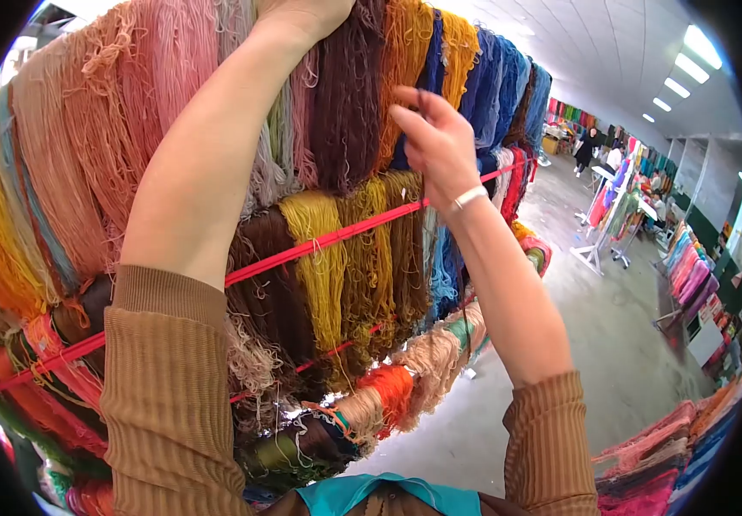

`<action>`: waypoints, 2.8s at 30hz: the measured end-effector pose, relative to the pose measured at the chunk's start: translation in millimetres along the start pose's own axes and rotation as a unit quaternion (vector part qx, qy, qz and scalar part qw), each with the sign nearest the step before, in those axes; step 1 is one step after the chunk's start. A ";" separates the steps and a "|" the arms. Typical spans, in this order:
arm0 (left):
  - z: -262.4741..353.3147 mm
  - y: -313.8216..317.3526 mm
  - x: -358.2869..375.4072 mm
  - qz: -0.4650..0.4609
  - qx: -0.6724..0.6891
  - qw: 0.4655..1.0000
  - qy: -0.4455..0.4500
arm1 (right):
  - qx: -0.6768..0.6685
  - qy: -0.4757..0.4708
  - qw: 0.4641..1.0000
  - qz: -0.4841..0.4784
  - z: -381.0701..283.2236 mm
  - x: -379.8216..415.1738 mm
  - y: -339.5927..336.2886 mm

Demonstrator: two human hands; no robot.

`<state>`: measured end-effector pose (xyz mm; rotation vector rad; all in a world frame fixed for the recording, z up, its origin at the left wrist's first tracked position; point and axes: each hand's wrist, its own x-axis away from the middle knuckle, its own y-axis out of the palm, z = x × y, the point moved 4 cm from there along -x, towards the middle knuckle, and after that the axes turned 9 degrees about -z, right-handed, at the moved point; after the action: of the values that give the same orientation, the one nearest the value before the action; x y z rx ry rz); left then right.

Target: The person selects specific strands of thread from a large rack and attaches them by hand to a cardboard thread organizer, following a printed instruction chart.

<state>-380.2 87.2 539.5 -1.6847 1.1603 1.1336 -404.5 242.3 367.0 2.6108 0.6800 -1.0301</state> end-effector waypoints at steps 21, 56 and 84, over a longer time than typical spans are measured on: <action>0.8 -2.5 0.7 0.017 0.034 0.999 -0.010 | -0.089 0.006 0.995 0.041 4.1 -25.4 2.1; 8.3 -17.9 4.2 0.004 0.028 1.000 -0.015 | -0.116 -0.019 0.992 -0.043 -14.7 -5.4 -16.1; 8.0 -13.9 2.9 -0.097 -0.009 0.995 -0.009 | 0.585 -0.093 0.794 -0.137 22.3 263.9 -67.2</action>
<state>-368.3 97.7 535.9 -1.7557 0.9538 1.0393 -282.5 378.3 163.8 3.2926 0.4113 -2.3688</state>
